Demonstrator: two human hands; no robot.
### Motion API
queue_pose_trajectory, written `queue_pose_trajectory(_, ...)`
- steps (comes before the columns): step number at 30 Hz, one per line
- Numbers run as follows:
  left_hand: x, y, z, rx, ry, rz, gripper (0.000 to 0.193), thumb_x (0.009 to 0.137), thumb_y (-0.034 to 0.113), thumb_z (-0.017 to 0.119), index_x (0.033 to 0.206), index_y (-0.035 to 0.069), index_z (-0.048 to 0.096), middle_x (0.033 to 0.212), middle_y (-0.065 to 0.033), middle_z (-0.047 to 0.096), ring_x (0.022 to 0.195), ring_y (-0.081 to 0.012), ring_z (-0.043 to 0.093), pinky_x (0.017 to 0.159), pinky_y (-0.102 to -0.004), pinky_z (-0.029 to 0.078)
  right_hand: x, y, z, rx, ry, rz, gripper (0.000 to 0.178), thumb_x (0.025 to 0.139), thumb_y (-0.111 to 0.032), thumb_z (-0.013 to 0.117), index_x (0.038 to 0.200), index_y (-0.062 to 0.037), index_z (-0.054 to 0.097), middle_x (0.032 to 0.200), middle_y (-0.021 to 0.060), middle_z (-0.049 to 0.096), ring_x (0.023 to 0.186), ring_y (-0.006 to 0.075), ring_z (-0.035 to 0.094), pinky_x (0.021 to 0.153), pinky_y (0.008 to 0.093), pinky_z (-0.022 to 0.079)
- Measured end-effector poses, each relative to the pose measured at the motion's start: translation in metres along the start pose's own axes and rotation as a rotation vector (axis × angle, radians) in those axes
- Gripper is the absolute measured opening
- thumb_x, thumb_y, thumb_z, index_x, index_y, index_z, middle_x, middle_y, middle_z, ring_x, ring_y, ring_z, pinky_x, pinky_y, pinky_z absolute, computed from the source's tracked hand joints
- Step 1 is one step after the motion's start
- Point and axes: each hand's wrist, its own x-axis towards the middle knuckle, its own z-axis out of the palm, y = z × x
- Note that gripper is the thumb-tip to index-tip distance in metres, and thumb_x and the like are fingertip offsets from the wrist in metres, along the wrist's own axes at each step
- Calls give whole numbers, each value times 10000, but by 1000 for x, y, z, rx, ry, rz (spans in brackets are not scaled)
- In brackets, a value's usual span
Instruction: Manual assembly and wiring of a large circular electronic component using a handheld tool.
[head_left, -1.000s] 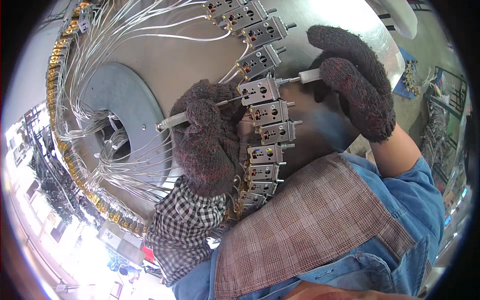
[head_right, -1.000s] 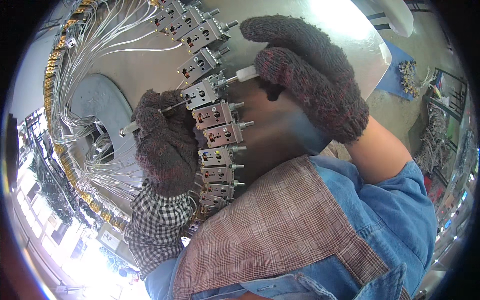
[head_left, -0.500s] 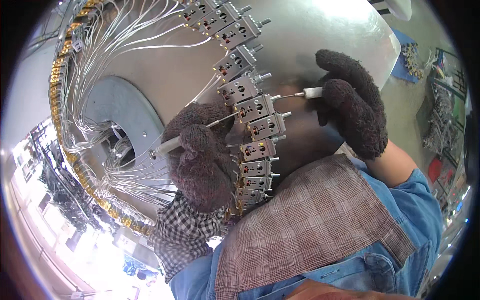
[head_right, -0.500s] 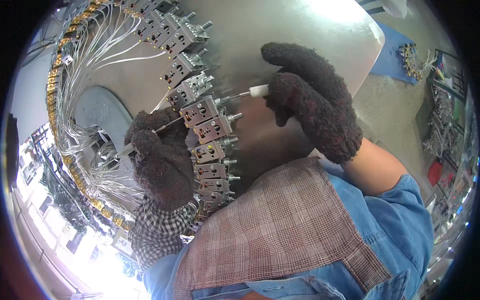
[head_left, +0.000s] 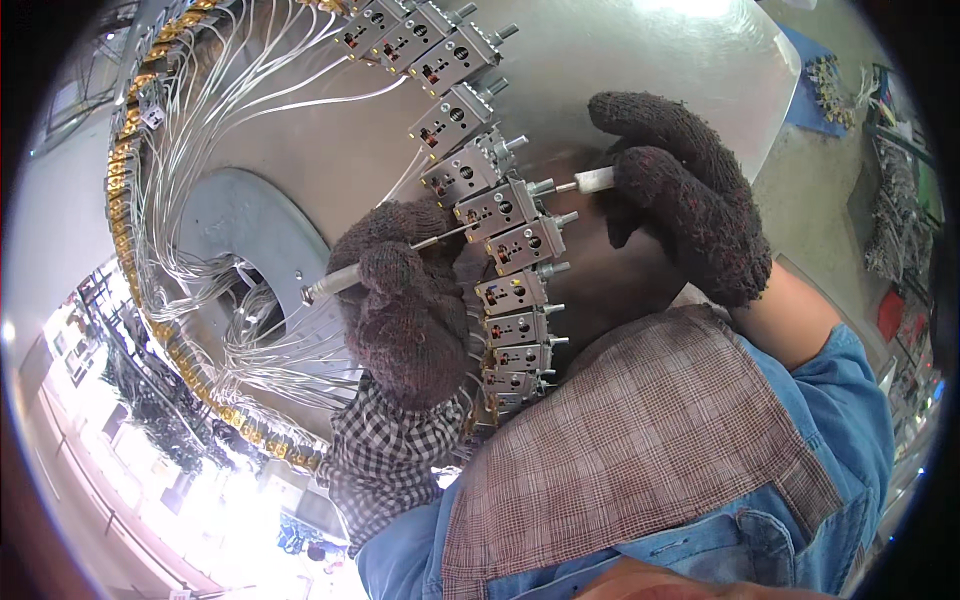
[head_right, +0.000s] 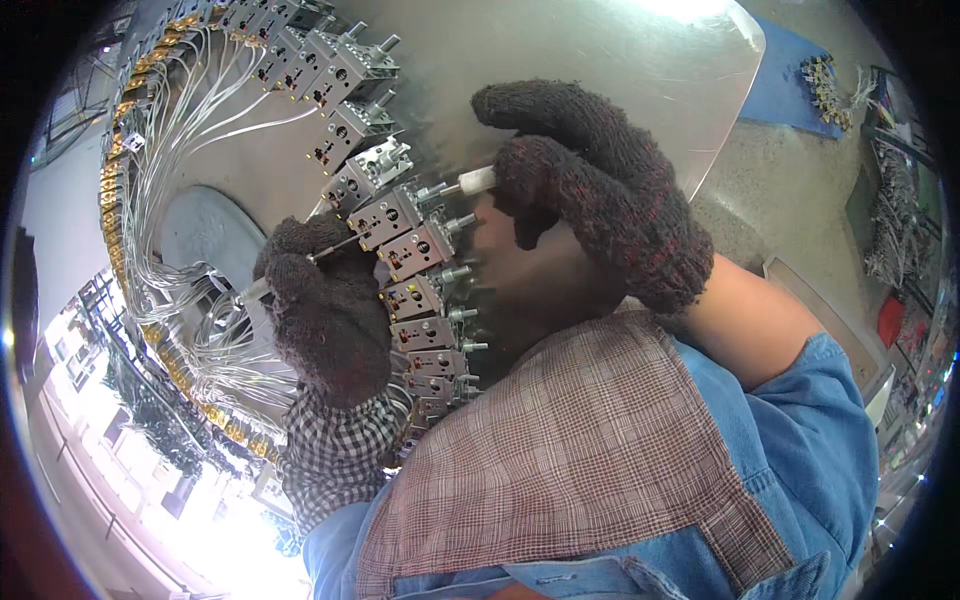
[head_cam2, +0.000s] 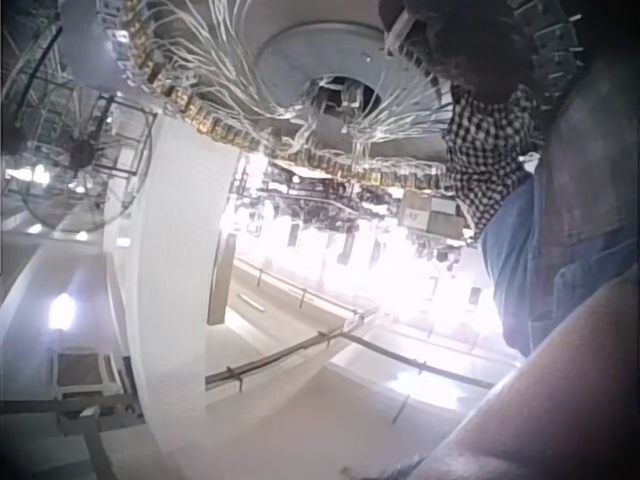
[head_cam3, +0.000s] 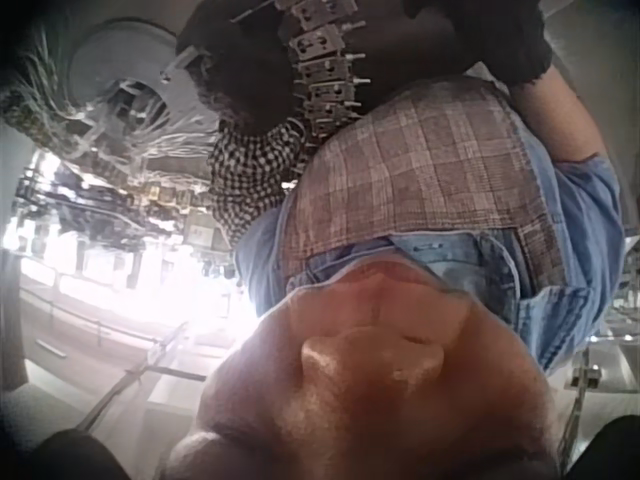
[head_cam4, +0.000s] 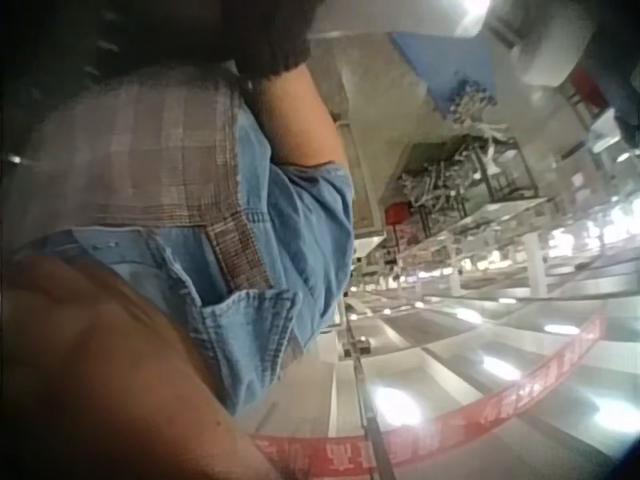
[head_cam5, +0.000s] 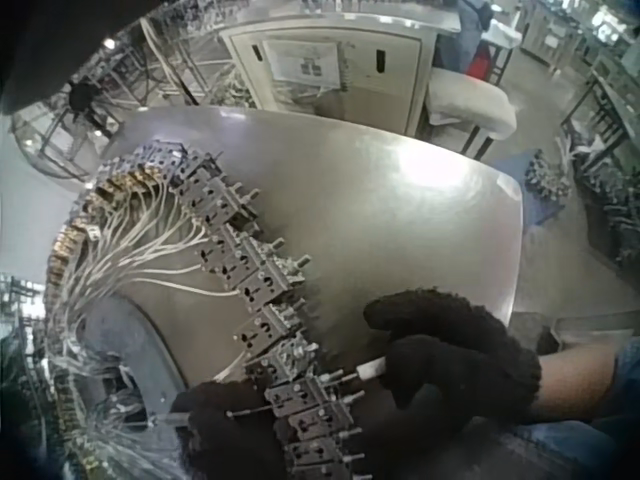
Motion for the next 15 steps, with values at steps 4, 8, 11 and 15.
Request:
queue_pose_trajectory(4, 1, -1, -4, 61, 108, -48, 352, 878, 344, 473, 1019, 23, 498, 1022, -151, 550, 966, -282, 534, 842, -440, 442, 6, 6, 8, 86, 22, -137, 350, 838, -139, 548, 1163, -21, 490, 880, 118, 602, 670, 170, 594, 611, 269, 500)
queue_pose_trajectory(8, 4, 4, -3, 53, 195, -153, 431, 850, 307, 542, 1106, 0, 380, 1020, -165, 494, 910, -275, 549, 668, -345, 539, 10, 6, 9, 19, -22, -176, 339, 848, -155, 538, 1154, -16, 497, 911, 115, 607, 701, 160, 596, 635, 261, 498)
queue_pose_trajectory(11, 3, 1, 2, 219, 106, -26, 418, 840, 302, 559, 1083, -7, 418, 1006, -154, 513, 899, -276, 554, 681, -343, 534, 9, 1, 4, 12, -35, -158, 340, 846, -179, 544, 1142, -14, 509, 908, 103, 607, 727, 153, 594, 652, 259, 493)
queue_pose_trajectory(15, 0, 0, -11, -91, 20, -20, 364, 834, 271, 571, 1031, -21, 477, 978, -167, 535, 873, -276, 562, 704, -356, 524, 8, -5, 3, -109, -3, 0, 337, 851, -220, 532, 1121, -20, 524, 919, 105, 593, 734, 157, 594, 606, 262, 491)
